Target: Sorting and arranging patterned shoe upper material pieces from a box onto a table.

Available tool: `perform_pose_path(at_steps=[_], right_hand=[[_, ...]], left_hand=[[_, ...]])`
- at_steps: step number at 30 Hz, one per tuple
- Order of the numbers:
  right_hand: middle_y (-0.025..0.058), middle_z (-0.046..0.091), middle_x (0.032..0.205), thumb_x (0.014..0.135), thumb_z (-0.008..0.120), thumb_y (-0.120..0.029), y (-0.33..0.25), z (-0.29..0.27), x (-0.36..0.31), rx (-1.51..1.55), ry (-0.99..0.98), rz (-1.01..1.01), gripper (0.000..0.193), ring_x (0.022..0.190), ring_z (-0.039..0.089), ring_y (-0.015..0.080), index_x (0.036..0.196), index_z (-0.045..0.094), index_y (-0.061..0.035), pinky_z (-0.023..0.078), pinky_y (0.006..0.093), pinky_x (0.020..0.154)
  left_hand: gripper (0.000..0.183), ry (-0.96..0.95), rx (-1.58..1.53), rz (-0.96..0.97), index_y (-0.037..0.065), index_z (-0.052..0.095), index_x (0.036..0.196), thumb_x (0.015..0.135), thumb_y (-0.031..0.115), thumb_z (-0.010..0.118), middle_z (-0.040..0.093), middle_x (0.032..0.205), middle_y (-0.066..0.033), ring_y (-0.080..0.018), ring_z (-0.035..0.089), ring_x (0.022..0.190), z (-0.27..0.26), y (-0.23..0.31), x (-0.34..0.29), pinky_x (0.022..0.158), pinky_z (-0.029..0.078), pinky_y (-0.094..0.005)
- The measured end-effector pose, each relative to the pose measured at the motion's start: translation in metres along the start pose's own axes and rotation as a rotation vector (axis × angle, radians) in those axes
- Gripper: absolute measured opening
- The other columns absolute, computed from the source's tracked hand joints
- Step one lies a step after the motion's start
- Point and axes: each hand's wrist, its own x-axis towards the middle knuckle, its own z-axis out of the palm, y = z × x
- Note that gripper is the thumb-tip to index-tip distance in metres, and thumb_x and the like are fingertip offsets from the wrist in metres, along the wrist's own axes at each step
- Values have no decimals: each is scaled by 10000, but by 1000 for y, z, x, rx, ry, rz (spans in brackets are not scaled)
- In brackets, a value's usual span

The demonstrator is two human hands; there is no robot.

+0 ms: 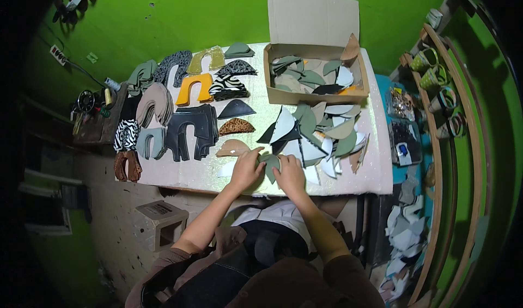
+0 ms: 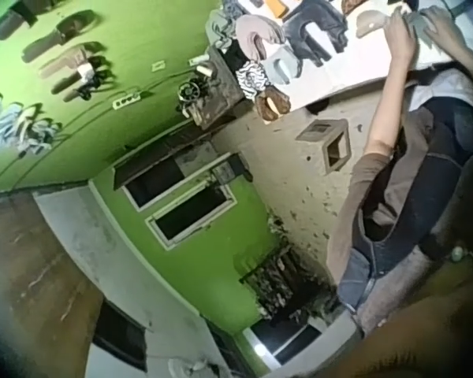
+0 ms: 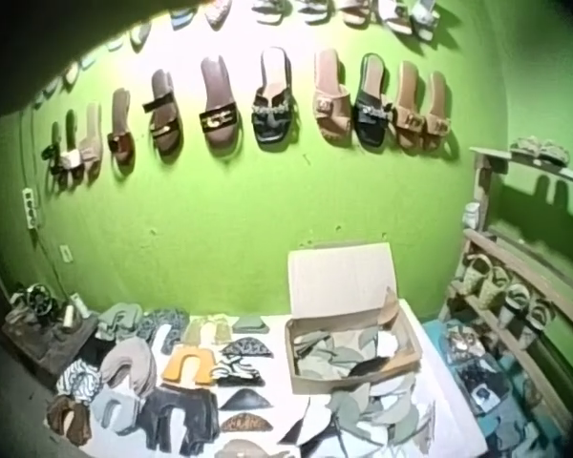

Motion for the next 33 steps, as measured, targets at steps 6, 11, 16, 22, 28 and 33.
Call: perform_pose_path(at_steps=[6,11,16,22,28,33], right_hand=[[137,587,835,790,606,-97,-17,3,-2,256,78,50,135,790,587,272,880,581,-1,462,324,717],[130,599,881,820,554,-115,-39,-1,-8,508,55,216,131,852,588,292,912,549,-23,450,357,726],[141,594,861,846,510,-98,-50,-6,-10,403,90,9,134,837,575,316,946,559,-23,448,373,725],[143,604,826,850,529,-128,-47,-5,-4,371,80,38,181,777,582,331,1005,574,-45,455,372,691],[103,604,750,869,542,-144,-40,-13,-3,544,-112,220,212,605,599,202,1058,555,-49,460,307,567],[63,601,797,878,535,-99,-27,-18,8,813,-87,300,231,561,566,102,1097,528,-26,441,226,514]], left_hand=[[191,-106,-339,-55,2,604,943,795,123,611,590,857,-163,-339,573,787,-18,-30,-12,681,454,-368],[190,-124,-417,55,-10,610,934,811,136,606,600,848,-171,-342,581,759,-25,-39,-16,681,456,-344],[213,-343,-701,-194,7,612,1019,875,155,559,627,878,-94,-150,579,780,-22,-44,-15,700,447,-265],[257,-465,-970,-292,12,567,1113,927,174,493,590,934,-18,-79,527,850,-13,-47,-8,735,431,-217],[245,-367,-1071,-549,46,559,1115,927,188,495,592,948,-15,-69,547,832,-16,-51,2,679,445,-209],[319,-367,-1366,-697,26,483,1191,901,146,535,588,1039,-78,-128,591,860,-21,-43,16,738,515,-242]])
